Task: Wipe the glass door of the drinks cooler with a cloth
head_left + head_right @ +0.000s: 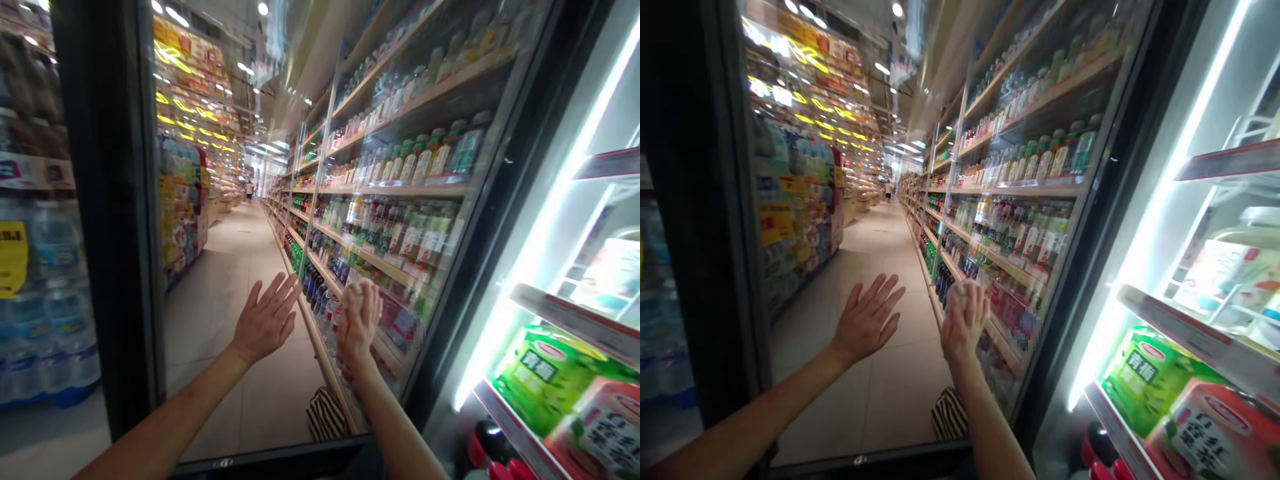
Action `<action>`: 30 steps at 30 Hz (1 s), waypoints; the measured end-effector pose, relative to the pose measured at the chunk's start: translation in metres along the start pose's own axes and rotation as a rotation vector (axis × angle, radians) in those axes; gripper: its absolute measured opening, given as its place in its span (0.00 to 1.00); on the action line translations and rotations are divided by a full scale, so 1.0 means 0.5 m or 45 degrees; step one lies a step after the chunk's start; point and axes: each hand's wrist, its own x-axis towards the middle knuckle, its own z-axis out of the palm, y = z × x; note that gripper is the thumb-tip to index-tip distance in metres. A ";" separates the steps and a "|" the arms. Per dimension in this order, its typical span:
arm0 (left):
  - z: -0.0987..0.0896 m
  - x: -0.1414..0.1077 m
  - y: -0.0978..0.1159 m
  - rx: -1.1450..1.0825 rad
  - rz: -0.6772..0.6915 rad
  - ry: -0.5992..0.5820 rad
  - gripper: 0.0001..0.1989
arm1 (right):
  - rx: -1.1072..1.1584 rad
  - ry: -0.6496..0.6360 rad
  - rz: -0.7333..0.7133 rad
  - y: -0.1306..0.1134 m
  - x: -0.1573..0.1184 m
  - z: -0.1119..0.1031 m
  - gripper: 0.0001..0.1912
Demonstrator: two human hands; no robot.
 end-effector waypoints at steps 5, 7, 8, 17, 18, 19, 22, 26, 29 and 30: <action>-0.001 -0.001 0.001 0.007 0.005 -0.007 0.29 | -0.034 0.067 0.052 0.025 0.021 -0.010 0.28; -0.001 -0.001 0.001 0.008 0.011 -0.006 0.27 | -0.056 0.228 0.293 0.047 0.044 -0.010 0.27; -0.001 -0.001 0.001 0.010 0.012 -0.007 0.26 | -0.053 0.272 0.374 0.045 0.053 -0.006 0.27; -0.003 -0.005 0.000 0.008 0.008 -0.016 0.24 | -0.021 0.056 0.032 0.009 0.046 0.004 0.26; -0.002 -0.005 0.000 0.006 0.013 -0.011 0.24 | -0.061 0.160 0.153 0.034 0.055 0.000 0.26; -0.002 -0.005 0.000 0.003 0.015 -0.005 0.25 | -0.094 0.252 0.258 0.054 0.064 -0.002 0.26; -0.002 -0.005 0.000 -0.007 0.006 -0.004 0.25 | -0.112 0.323 0.339 0.056 0.080 -0.002 0.26; -0.004 -0.004 0.000 -0.025 -0.005 -0.005 0.25 | -0.039 0.012 -0.043 -0.014 0.063 0.011 0.26; -0.004 -0.004 0.001 -0.029 -0.004 0.005 0.24 | -0.055 0.044 -0.100 -0.007 0.067 0.014 0.26; -0.004 -0.005 0.001 -0.030 -0.002 0.011 0.24 | -0.072 0.126 -0.022 0.006 0.075 0.013 0.27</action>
